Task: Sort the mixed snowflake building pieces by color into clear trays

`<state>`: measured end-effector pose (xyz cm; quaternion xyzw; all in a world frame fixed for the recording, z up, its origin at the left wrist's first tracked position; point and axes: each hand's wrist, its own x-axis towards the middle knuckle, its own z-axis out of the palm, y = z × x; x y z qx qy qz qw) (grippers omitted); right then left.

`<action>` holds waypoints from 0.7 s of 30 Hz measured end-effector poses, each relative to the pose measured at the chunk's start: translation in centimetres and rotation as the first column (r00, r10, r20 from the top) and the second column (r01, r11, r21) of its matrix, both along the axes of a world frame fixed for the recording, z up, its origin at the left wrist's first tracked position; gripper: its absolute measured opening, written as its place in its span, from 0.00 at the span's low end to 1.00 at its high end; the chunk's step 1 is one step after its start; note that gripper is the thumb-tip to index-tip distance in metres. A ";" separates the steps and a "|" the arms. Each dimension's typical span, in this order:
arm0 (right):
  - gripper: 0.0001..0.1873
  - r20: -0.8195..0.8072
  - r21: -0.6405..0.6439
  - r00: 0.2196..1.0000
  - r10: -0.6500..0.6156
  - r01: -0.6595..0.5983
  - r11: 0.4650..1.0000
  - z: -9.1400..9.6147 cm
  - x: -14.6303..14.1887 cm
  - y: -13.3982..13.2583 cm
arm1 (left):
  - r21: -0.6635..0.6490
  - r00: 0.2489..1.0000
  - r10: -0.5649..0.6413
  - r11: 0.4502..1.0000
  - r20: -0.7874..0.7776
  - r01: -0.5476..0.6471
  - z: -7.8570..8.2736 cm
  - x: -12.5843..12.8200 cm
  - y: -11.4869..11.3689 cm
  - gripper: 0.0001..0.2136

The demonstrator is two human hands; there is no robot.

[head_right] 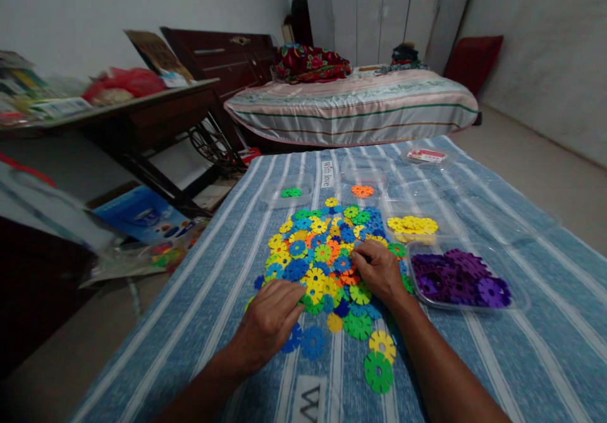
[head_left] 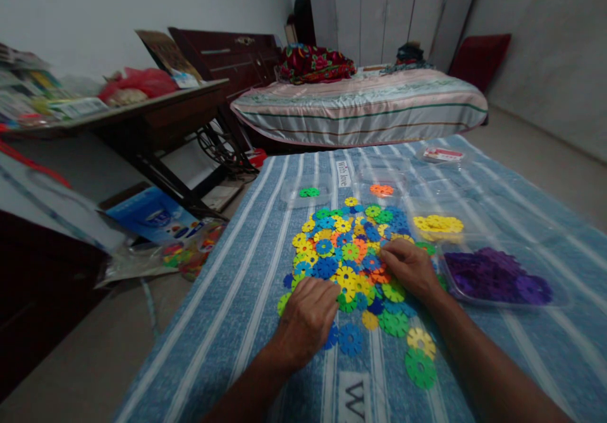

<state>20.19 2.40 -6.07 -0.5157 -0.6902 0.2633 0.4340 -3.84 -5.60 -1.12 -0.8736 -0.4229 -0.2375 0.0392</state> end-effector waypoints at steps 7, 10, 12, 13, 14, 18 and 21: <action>0.13 -0.001 0.008 1.000 -0.006 0.006 1.000 0.0 0.0 0.0 | -0.016 1.000 0.017 1.000 0.002 -0.017 -0.1 -0.4 0.1 0.10; 0.13 -0.009 0.004 1.000 -0.001 0.001 1.000 0.1 0.0 0.0 | -0.030 0.999 0.044 0.999 -0.002 -0.044 -0.1 -0.4 0.1 0.10; 0.13 -0.016 0.001 1.000 0.000 0.000 1.000 0.2 0.0 0.0 | -0.041 0.998 0.063 0.997 -0.019 -0.064 -0.1 -0.3 0.0 0.10; 0.13 -0.017 0.000 1.000 -0.002 0.002 1.000 0.2 0.0 0.0 | -0.047 0.997 0.072 0.996 -0.028 -0.073 -0.1 -0.3 0.0 0.10; 0.13 -0.019 0.000 1.000 -0.004 0.004 1.000 0.2 0.0 -0.1 | -0.053 0.996 0.079 0.995 -0.035 -0.080 -0.1 -0.3 0.0 0.09; 0.13 -0.016 0.001 1.000 -0.009 0.010 1.000 0.1 -0.1 -0.1 | -0.098 0.996 0.085 0.991 -0.042 -0.088 -0.1 -0.1 0.0 0.09; 0.13 -0.015 0.007 1.000 -0.014 0.014 1.000 0.2 -0.1 -0.1 | -0.134 0.992 0.105 0.985 -0.064 -0.112 0.0 0.0 -0.1 0.09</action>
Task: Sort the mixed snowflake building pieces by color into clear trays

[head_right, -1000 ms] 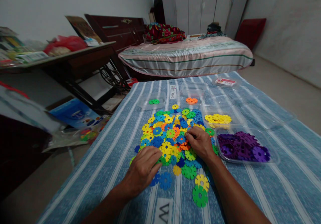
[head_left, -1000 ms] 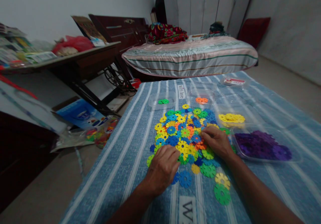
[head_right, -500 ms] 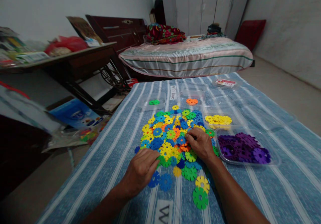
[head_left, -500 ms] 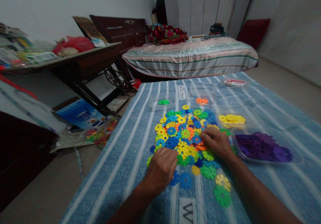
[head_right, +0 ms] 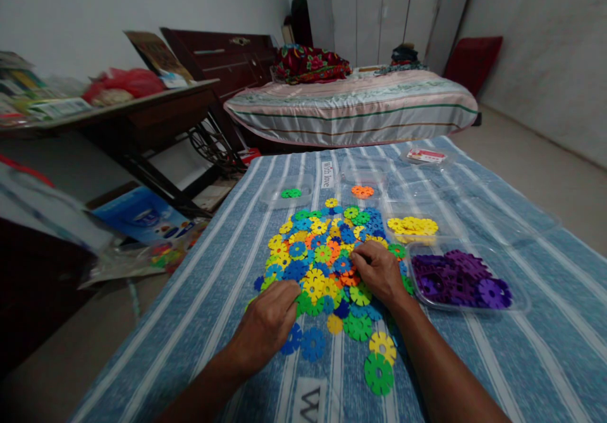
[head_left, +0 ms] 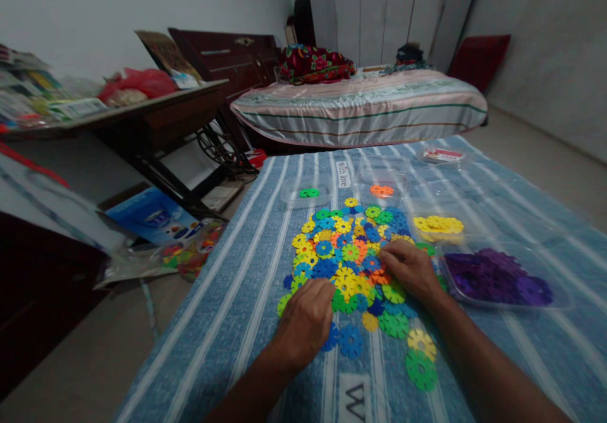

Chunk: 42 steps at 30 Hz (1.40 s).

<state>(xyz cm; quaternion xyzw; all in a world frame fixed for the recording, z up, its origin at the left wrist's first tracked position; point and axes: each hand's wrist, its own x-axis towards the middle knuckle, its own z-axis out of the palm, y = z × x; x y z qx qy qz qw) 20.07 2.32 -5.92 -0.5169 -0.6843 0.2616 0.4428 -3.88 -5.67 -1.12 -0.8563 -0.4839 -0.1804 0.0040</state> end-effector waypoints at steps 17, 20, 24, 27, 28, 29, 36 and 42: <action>0.13 0.007 -0.009 1.000 0.014 -0.014 1.000 -0.2 0.1 0.1 | -0.163 0.931 0.224 0.947 -0.289 -0.278 1.8 0.2 0.2 0.14; 0.13 0.002 -0.004 1.000 0.014 -0.014 1.000 -0.1 0.0 0.1 | -0.176 0.927 0.242 0.938 -0.288 -0.300 2.0 0.0 0.3 0.15; 0.13 0.009 0.005 1.000 0.006 -0.006 1.000 -0.2 0.0 0.1 | -0.205 0.946 0.259 0.932 -0.196 -0.298 2.6 -0.3 0.4 0.16; 0.13 0.012 0.008 1.000 0.017 -0.017 1.000 -0.4 0.1 0.1 | -0.295 0.965 0.252 0.919 -0.066 -0.260 3.2 -0.7 0.6 0.13; 0.13 0.012 0.009 1.000 0.019 -0.020 1.000 -0.4 0.1 0.1 | -0.336 0.966 0.258 0.908 -0.021 -0.250 3.3 -0.8 0.7 0.12; 0.13 0.013 0.009 1.000 0.022 -0.022 1.000 -0.5 0.1 0.1 | -0.382 0.963 0.268 0.893 0.024 -0.239 3.4 -0.9 0.9 0.10; 0.13 0.026 0.002 1.000 0.014 -0.014 1.000 -0.4 0.0 0.1 | -0.768 0.773 0.505 0.640 0.385 -0.035 3.1 -1.8 2.4 0.05; 0.13 0.030 -0.011 0.999 0.014 -0.013 1.000 -0.4 -0.1 0.1 | -0.673 0.420 0.637 0.735 0.646 -0.080 5.0 -1.9 9.0 0.08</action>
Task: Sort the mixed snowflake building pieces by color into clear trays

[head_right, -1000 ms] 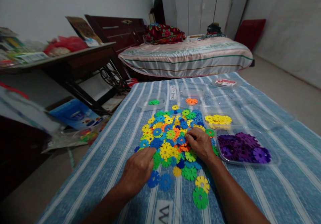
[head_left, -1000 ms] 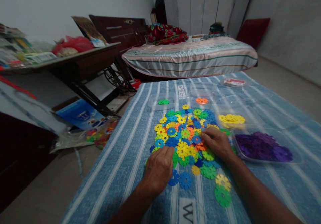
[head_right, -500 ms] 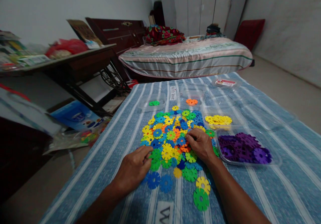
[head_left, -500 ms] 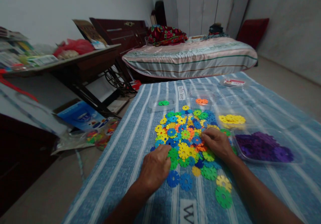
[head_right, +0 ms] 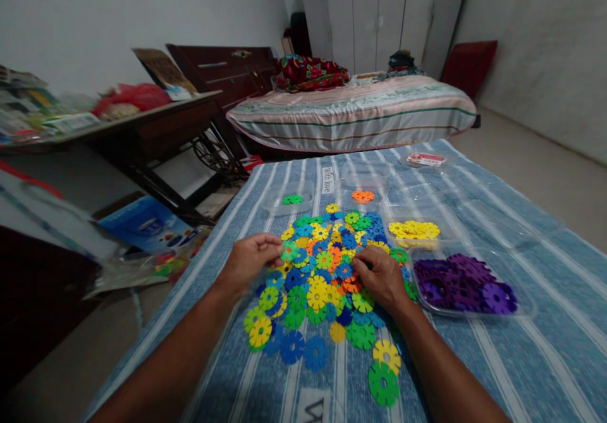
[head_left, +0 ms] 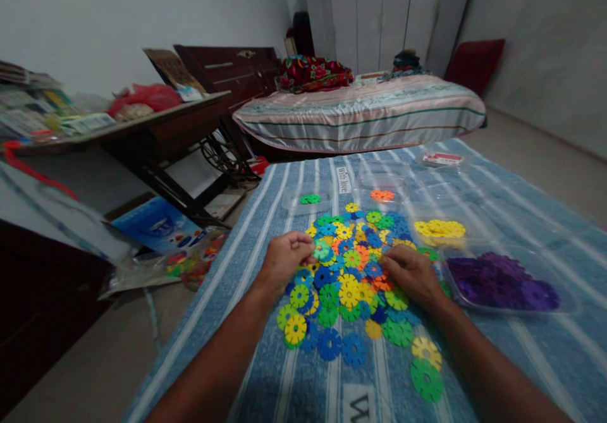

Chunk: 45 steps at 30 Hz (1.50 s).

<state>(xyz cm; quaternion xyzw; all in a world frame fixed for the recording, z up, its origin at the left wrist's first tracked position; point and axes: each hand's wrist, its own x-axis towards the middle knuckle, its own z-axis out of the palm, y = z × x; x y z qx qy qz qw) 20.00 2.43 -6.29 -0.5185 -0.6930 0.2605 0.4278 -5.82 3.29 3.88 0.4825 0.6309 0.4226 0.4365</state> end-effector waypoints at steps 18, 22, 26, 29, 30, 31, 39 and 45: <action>0.13 -0.005 0.003 1.000 -0.008 0.008 1.000 0.1 0.1 -0.1 | 0.022 0.848 -0.267 0.950 -0.458 0.310 -2.2 -0.6 -2.4 0.07; 0.13 0.004 0.012 1.000 -0.013 0.013 1.000 0.0 0.2 -0.1 | -0.028 0.685 -0.362 0.894 -0.633 0.447 -1.9 -0.1 -5.0 0.06; 0.13 0.018 0.005 1.000 0.002 -0.002 1.000 -0.1 0.3 0.0 | -0.067 0.546 -0.359 0.873 -0.757 0.482 -2.3 0.7 -6.3 0.08; 0.13 0.016 0.012 1.000 0.001 -0.002 1.000 -0.1 0.3 0.0 | -0.081 0.525 -0.347 0.883 -0.777 0.462 -2.6 1.1 -6.5 0.08; 0.13 0.017 0.014 1.000 -0.002 0.002 1.000 -0.1 0.3 0.0 | -0.077 0.538 -0.340 0.889 -0.771 0.452 -2.7 1.1 -6.4 0.06; 0.13 0.019 0.015 1.000 -0.006 0.006 1.000 -0.1 0.3 0.0 | -0.067 0.559 -0.331 0.896 -0.760 0.439 -2.7 1.2 -6.4 0.04; 0.12 0.001 0.025 1.000 0.001 -0.001 1.000 -0.3 0.2 0.2 | -0.232 0.882 -0.404 0.907 -0.242 0.352 -2.0 0.7 -5.4 0.09; 0.13 0.006 0.022 1.000 0.004 -0.004 1.000 -0.1 0.1 0.0 | -0.040 0.992 -0.032 0.999 0.123 0.037 1.0 0.1 0.5 0.09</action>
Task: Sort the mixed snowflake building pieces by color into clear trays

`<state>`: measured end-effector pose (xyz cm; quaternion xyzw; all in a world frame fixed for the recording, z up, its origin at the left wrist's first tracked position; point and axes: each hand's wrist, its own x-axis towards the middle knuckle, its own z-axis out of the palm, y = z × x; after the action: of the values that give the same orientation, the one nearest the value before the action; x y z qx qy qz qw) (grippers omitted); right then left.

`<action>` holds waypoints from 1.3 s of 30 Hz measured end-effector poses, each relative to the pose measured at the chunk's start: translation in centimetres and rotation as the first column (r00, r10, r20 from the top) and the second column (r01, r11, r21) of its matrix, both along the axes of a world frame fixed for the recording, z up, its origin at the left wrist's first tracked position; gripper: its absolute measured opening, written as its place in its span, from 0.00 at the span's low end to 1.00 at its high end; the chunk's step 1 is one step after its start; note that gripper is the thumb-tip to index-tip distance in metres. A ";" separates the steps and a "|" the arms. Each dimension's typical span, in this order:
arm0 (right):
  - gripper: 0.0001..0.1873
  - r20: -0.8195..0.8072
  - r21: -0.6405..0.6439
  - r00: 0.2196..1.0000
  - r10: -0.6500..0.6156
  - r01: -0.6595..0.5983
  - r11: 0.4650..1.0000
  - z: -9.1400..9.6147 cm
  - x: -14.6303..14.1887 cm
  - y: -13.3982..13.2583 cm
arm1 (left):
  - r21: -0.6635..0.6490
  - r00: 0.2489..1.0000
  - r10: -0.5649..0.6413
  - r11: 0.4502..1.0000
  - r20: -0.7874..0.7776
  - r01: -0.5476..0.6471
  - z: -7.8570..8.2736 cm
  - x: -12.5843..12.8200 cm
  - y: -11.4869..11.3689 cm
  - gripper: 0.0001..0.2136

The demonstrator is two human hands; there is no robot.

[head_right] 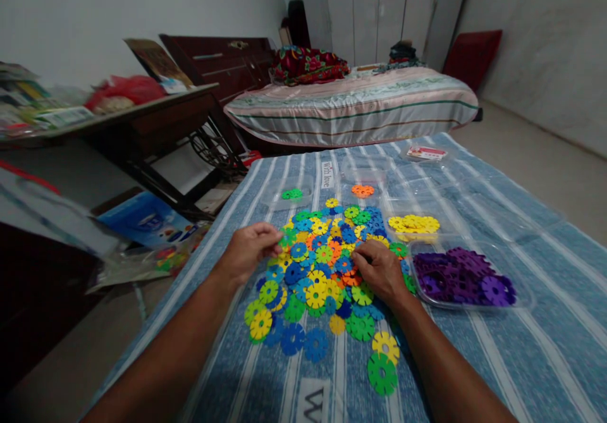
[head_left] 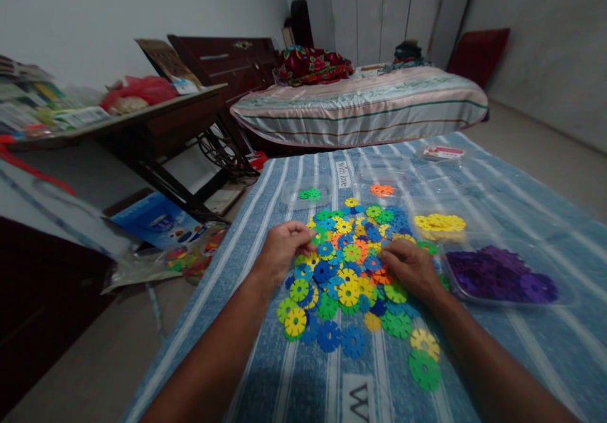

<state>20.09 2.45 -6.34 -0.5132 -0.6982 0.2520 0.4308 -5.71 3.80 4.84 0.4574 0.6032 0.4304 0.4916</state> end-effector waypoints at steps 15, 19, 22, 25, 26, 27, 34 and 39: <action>0.14 -0.011 0.000 1.000 -0.013 0.013 1.000 -0.1 0.1 -0.1 | -0.089 0.893 -0.251 0.968 -0.374 0.235 -2.5 -1.2 -3.9 0.08; 0.14 -0.007 0.009 1.000 -0.013 0.014 1.000 0.1 0.2 -0.1 | -0.099 0.723 -0.406 0.898 -0.559 0.428 -2.7 -0.9 -6.6 0.07; 0.14 0.015 0.004 1.000 -0.017 0.017 1.000 0.2 0.2 -0.1 | -0.112 0.509 -0.413 0.846 -0.755 0.521 -2.9 -0.2 -8.0 0.06; 0.13 0.024 -0.006 1.000 -0.018 0.019 1.000 0.2 0.3 -0.1 | -0.177 0.310 -0.382 0.831 -0.871 0.527 -3.0 0.6 -8.9 0.10; 0.13 0.023 -0.009 1.000 -0.018 0.019 1.000 0.2 0.3 -0.1 | -0.204 0.261 -0.381 0.830 -0.887 0.519 -3.0 0.8 -9.0 0.11; 0.13 0.021 -0.009 1.000 -0.018 0.018 1.000 0.2 0.3 -0.1 | -0.229 0.222 -0.386 0.827 -0.896 0.513 -3.0 0.9 -9.1 0.10; 0.14 0.019 -0.004 1.000 -0.008 0.008 1.000 0.4 0.3 -0.1 | -0.244 0.200 -0.411 0.797 -0.889 0.552 -3.3 0.8 -9.1 0.08; 0.13 0.006 -0.007 1.000 -0.013 0.013 1.000 0.5 0.3 -0.2 | -0.262 0.150 -0.419 0.768 -0.895 0.585 -3.3 0.7 -9.0 0.09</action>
<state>20.36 2.24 -5.85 -0.5200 -0.6952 0.2503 0.4285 -5.04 -5.16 1.52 0.8234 0.5471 -0.0509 0.1421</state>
